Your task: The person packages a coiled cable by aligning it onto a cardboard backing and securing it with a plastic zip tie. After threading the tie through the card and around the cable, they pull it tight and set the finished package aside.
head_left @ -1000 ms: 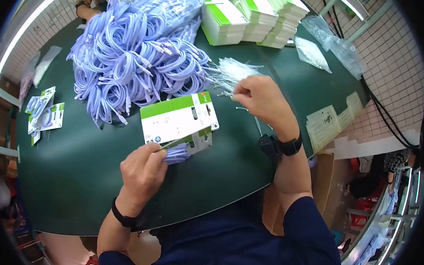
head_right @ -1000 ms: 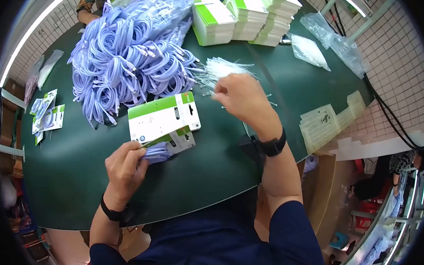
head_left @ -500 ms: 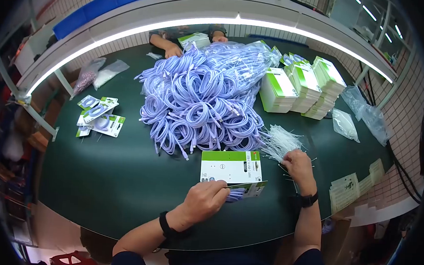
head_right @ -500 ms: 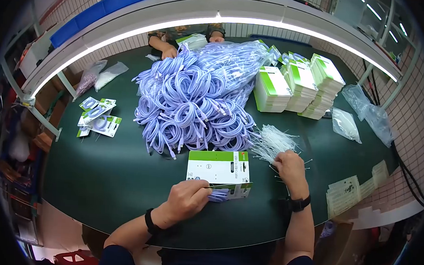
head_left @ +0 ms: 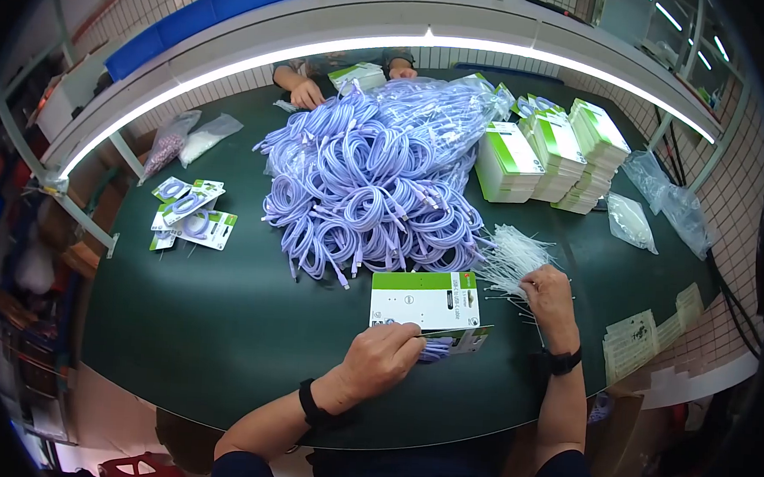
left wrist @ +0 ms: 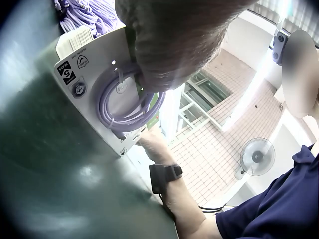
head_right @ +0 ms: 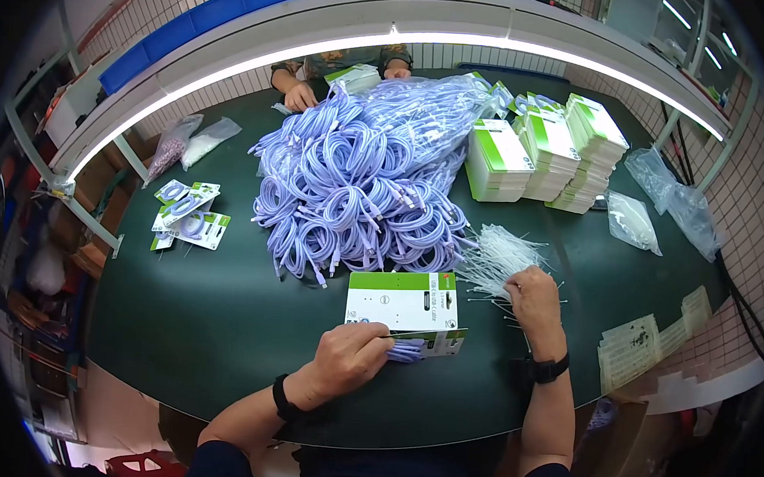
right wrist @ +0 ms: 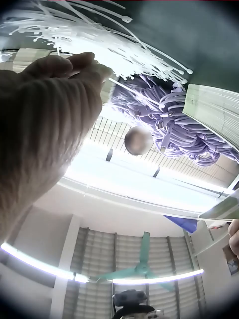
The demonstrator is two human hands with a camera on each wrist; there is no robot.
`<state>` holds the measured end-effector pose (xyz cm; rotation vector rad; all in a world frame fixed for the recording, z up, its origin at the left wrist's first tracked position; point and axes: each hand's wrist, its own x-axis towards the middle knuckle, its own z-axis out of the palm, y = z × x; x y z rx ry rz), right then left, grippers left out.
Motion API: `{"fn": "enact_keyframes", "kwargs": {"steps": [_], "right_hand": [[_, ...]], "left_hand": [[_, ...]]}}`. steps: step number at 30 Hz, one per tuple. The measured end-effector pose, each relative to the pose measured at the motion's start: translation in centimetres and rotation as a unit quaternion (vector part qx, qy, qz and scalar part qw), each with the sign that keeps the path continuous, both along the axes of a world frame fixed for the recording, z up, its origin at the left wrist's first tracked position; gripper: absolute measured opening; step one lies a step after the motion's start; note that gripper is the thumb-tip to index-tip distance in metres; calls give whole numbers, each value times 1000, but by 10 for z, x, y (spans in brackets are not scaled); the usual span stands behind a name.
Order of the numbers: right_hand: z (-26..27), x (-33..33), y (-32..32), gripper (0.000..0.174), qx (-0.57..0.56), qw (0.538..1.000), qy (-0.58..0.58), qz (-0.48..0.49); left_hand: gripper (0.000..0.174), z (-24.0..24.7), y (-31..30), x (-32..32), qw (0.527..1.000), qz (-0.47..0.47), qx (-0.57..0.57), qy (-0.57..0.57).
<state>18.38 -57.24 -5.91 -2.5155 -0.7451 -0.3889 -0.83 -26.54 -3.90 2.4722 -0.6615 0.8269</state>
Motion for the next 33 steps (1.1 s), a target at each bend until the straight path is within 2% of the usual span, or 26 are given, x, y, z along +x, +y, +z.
{"fn": "enact_keyframes", "kwargs": {"steps": [6,8,11,14,15,18,19,22,23,26,27,30,31,33], "right_hand": [[16,-4,8,6,89,995,-43,-16],[23,-5,11,6,147,985,-92,1],[37,-12,19,9,182,980,-78,-20],[43,-17,27,10,326,945,27,-9],[46,-18,28,10,325,945,30,-13],[58,-22,35,11,364,908,207,-3],[60,-23,39,11,364,908,210,0],[64,-29,52,10,388,849,353,67],[66,-30,56,10,388,847,356,71],[65,-34,68,10,392,774,485,111],[63,-34,72,10,392,771,489,113],[56,-36,83,11,399,690,588,137],[54,-38,84,11,397,685,596,133],[48,-40,87,11,365,705,584,168]], "left_hand": [[27,2,-6,1,999,-36,-18,8],[28,6,-5,4,1000,-20,0,1],[29,6,-4,6,1000,-15,-1,0],[30,0,-5,4,1000,-13,-16,-5],[31,-1,-5,4,1000,-5,-19,-10],[32,0,-4,3,1000,-13,-27,-9],[33,0,-3,3,999,-15,-29,-12],[34,2,-1,4,999,-22,-32,-23],[34,2,-1,4,999,-26,-34,-29],[35,5,0,1,998,-31,-37,-31],[35,6,1,1,998,-39,-40,-33],[34,6,2,1,997,-53,-37,-34],[34,4,1,0,997,-61,-38,-33],[33,4,0,0,997,-66,-35,-24]]}}
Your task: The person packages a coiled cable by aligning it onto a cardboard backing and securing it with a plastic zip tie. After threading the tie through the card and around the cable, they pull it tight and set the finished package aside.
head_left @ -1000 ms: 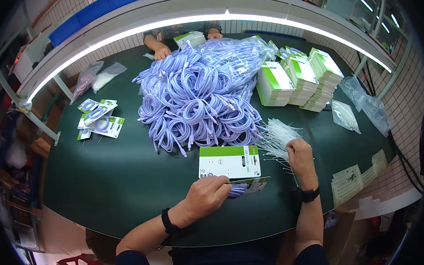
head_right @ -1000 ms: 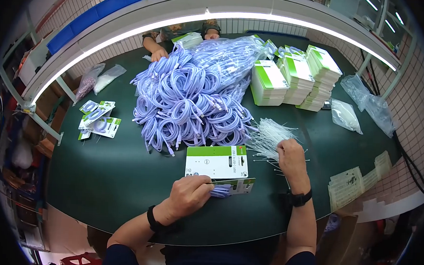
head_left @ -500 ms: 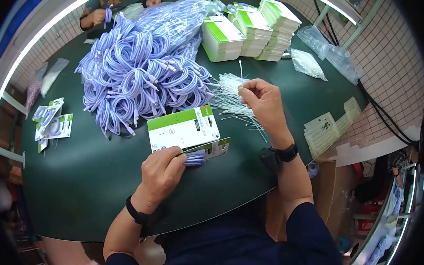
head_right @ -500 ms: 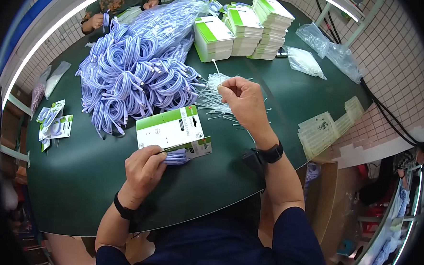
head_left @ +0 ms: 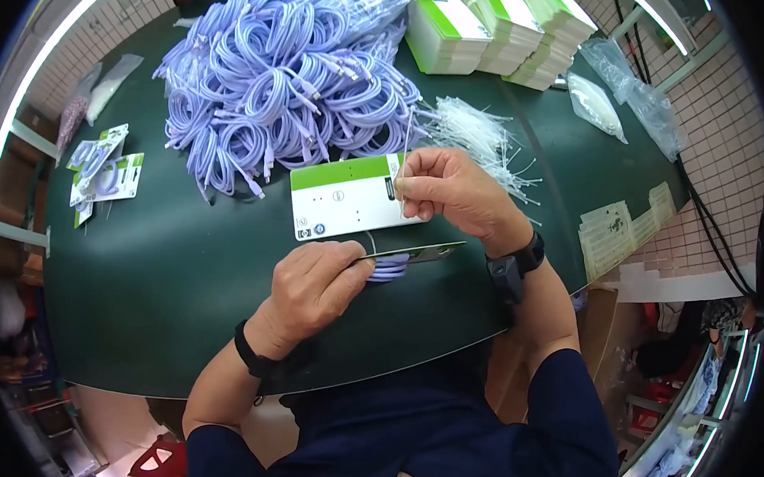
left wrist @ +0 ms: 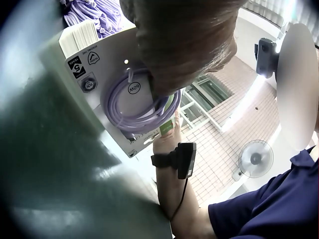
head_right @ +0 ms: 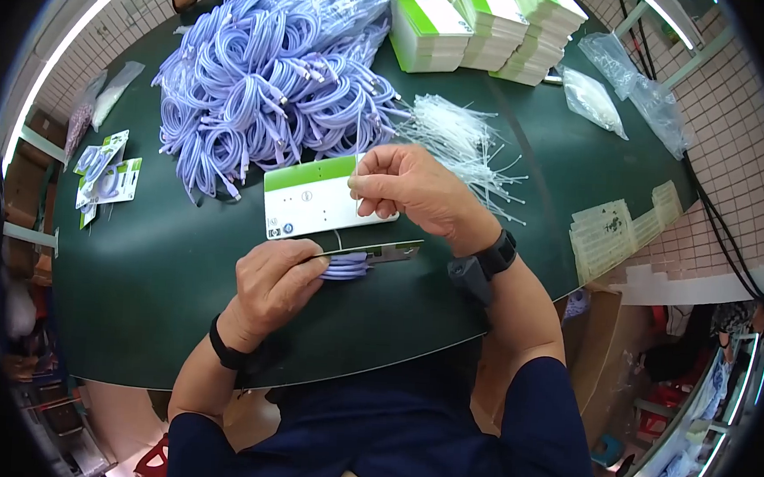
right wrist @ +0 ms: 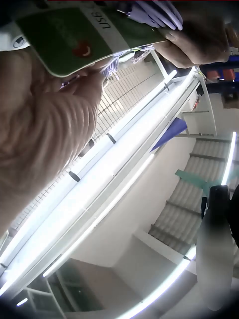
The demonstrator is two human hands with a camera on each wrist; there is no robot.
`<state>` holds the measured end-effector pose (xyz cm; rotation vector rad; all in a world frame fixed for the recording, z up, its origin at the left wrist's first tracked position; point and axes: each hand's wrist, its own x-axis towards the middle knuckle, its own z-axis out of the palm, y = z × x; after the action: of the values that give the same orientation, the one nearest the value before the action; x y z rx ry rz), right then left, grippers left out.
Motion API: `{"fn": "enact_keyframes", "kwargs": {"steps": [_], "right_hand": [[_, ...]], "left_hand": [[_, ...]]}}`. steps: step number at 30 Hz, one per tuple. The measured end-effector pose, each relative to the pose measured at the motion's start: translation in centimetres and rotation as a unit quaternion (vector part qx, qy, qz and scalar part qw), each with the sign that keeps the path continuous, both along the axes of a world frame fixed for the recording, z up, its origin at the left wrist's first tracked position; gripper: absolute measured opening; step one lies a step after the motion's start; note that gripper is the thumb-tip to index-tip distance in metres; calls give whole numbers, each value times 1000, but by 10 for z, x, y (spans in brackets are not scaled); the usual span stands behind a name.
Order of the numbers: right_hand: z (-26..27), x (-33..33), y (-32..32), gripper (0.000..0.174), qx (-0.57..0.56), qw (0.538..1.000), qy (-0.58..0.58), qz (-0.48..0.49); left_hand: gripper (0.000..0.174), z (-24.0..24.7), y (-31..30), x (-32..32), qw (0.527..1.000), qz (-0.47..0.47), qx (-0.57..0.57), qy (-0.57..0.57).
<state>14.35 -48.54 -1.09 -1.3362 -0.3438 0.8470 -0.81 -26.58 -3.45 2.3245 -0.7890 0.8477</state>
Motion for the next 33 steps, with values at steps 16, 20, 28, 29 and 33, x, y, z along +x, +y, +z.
{"fn": "enact_keyframes", "kwargs": {"steps": [16,20,28,29,33], "right_hand": [[-9,-17,12,10,-87,990,-64,90],[-13,-16,12,12,-78,988,-78,109],[-11,-21,13,11,-80,986,-95,109],[-11,-21,12,11,-81,986,-100,108],[-10,-21,10,13,-74,984,-103,127]], "left_hand": [[19,-11,-3,4,1000,-15,10,-4],[23,-9,-3,2,1000,-15,16,9],[30,-5,-3,-1,999,-18,19,30],[30,-5,-2,-1,999,-20,19,28],[31,-5,-3,-1,999,-27,19,24]]}}
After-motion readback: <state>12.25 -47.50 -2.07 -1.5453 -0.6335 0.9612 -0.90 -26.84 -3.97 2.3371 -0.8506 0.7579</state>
